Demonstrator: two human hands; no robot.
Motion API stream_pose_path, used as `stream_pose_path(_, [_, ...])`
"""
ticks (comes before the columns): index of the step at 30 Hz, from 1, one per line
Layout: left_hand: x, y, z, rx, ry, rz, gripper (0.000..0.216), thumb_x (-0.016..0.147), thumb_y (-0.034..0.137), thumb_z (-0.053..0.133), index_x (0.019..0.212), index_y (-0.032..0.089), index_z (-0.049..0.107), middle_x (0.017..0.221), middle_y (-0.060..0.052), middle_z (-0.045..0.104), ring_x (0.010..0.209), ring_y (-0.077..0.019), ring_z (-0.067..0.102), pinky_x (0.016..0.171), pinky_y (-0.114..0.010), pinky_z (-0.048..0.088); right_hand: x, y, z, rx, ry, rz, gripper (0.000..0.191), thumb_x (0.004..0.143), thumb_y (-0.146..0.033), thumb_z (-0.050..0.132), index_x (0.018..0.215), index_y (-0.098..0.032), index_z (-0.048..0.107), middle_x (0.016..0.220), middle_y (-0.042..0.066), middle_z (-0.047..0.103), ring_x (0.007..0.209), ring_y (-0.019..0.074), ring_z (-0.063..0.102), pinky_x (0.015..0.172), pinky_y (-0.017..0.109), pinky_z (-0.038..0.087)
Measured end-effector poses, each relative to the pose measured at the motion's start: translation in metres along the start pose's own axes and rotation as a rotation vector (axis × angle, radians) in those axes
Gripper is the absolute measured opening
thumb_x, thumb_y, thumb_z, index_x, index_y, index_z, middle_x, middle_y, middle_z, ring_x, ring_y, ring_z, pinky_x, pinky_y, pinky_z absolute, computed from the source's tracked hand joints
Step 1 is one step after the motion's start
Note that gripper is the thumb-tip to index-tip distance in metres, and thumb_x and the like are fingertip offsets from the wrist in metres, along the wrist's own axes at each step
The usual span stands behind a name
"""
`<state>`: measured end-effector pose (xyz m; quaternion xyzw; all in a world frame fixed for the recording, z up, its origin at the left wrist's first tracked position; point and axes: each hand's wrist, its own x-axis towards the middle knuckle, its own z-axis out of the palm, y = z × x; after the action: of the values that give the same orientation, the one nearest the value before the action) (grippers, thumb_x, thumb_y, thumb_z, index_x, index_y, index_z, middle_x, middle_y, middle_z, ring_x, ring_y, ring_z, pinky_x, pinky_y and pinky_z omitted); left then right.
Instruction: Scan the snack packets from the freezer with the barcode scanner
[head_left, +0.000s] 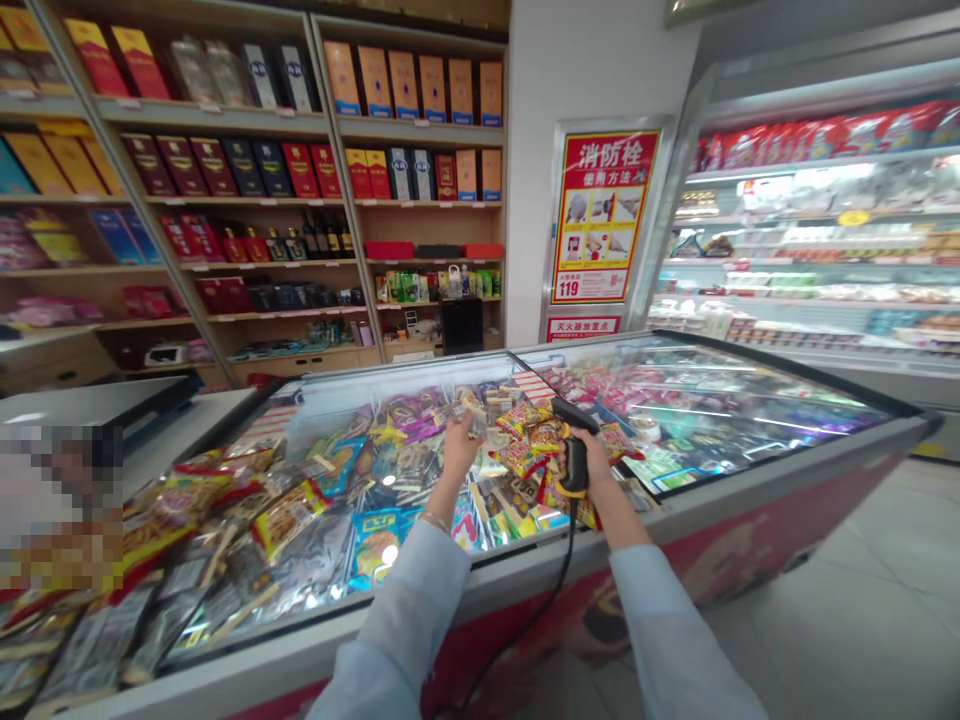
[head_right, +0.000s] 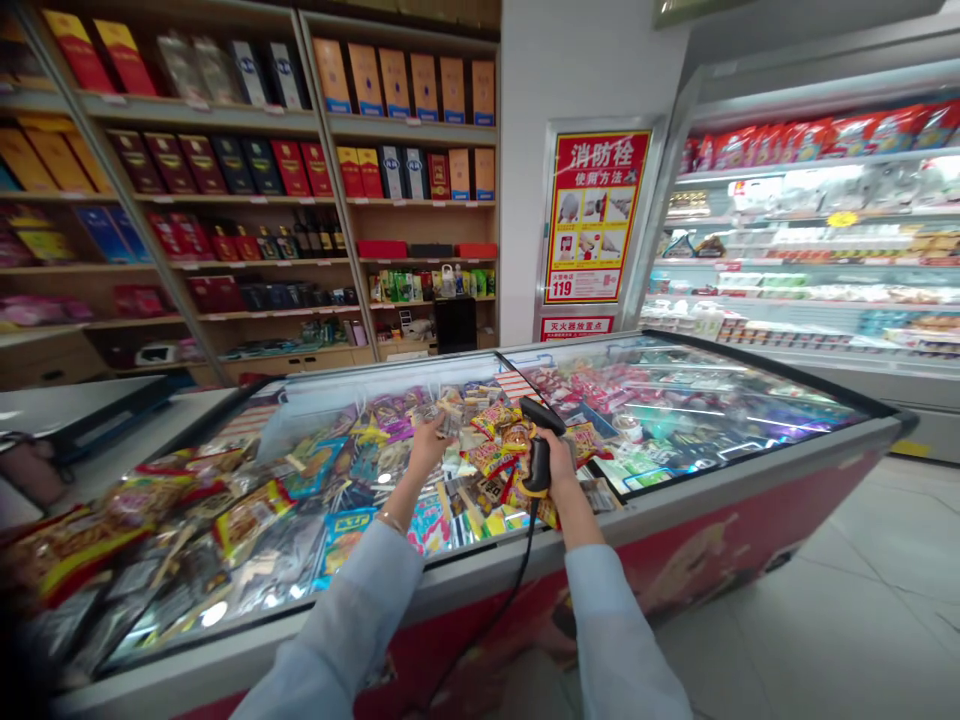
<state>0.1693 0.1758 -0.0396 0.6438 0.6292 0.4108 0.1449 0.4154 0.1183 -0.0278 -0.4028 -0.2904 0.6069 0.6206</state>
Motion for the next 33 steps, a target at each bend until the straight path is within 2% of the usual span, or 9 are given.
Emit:
stream_pose_path(4, [-0.002,-0.001,-0.042,-0.019,0.11,0.051,0.06,0.068,0.014,0.077,0.127,0.016,0.066,0.102,-0.008,0.065,0.101,-0.0235,0.063,0.096,-0.034,0.049,-0.01,-0.004,0.015,-0.06,-0.017,-0.079,0.022,0.068,-0.038,0.071,0.064,-0.021,0.057,0.044,0.0,0.056,0.037,0.0152,0.053,0.035,0.027,0.044])
stream_pose_path(9, [-0.02,-0.016,-0.097,-0.091,0.213,0.021,0.062,0.07,0.018,0.079,0.13,0.018,0.064,0.111,-0.009,0.06,0.081,-0.0164,0.065,0.091,-0.036,0.053,-0.029,-0.005,0.046,-0.071,-0.077,-0.121,0.021,0.069,-0.036,0.07,0.064,-0.019,0.058,0.049,0.0,0.06,0.036,0.011,0.05,0.034,0.023,0.041])
stream_pose_path(11, [-0.031,-0.024,-0.116,-0.095,0.231,-0.004,0.063,0.069,0.017,0.079,0.13,0.017,0.064,0.11,-0.008,0.058,0.079,-0.0156,0.064,0.09,-0.036,0.053,-0.038,-0.002,0.062,-0.055,-0.126,-0.096,0.022,0.068,-0.037,0.069,0.064,-0.019,0.057,0.049,-0.001,0.058,0.036,0.0104,0.05,0.033,0.022,0.041])
stream_pose_path(16, [-0.056,-0.043,-0.158,-0.043,0.348,-0.013,0.06,0.068,0.016,0.079,0.127,0.018,0.067,0.1,-0.005,0.055,0.093,-0.0199,0.063,0.094,-0.035,0.051,-0.061,0.02,0.108,-0.039,-0.27,-0.063,0.023,0.069,-0.038,0.07,0.065,-0.019,0.057,0.049,-0.002,0.057,0.036,0.0099,0.049,0.034,0.021,0.041])
stream_pose_path(19, [-0.071,-0.053,-0.179,0.025,0.418,0.026,0.057,0.07,0.015,0.076,0.126,0.02,0.067,0.103,-0.006,0.054,0.096,-0.0209,0.062,0.094,-0.036,0.051,-0.074,0.043,0.133,-0.07,-0.321,-0.076,0.023,0.067,-0.037,0.072,0.066,-0.019,0.058,0.049,-0.002,0.058,0.036,0.0105,0.05,0.035,0.022,0.041])
stream_pose_path(24, [-0.09,-0.062,-0.207,0.194,0.425,0.081,0.06,0.079,0.013,0.066,0.136,0.026,0.059,0.114,-0.008,0.053,0.08,-0.0157,0.063,0.08,-0.032,0.053,-0.093,0.08,0.162,-0.195,-0.417,-0.079,0.024,0.063,-0.038,0.073,0.063,-0.018,0.061,0.047,-0.001,0.058,0.035,0.0113,0.05,0.036,0.023,0.041])
stream_pose_path(26, [-0.095,-0.065,-0.213,0.256,0.433,0.11,0.062,0.081,0.012,0.063,0.14,0.028,0.056,0.116,-0.008,0.053,0.08,-0.0157,0.063,0.078,-0.031,0.053,-0.098,0.091,0.169,-0.241,-0.449,-0.076,0.024,0.062,-0.039,0.072,0.062,-0.017,0.061,0.047,-0.001,0.058,0.035,0.0121,0.051,0.036,0.024,0.041])
stream_pose_path(33, [-0.106,-0.077,-0.217,0.285,0.457,0.148,0.059,0.084,0.011,0.058,0.142,0.025,0.054,0.118,-0.011,0.053,0.083,-0.0167,0.064,0.079,-0.032,0.054,-0.107,0.102,0.178,-0.296,-0.498,-0.068,0.021,0.062,-0.038,0.068,0.062,-0.018,0.062,0.047,-0.001,0.057,0.035,0.0135,0.051,0.035,0.025,0.039])
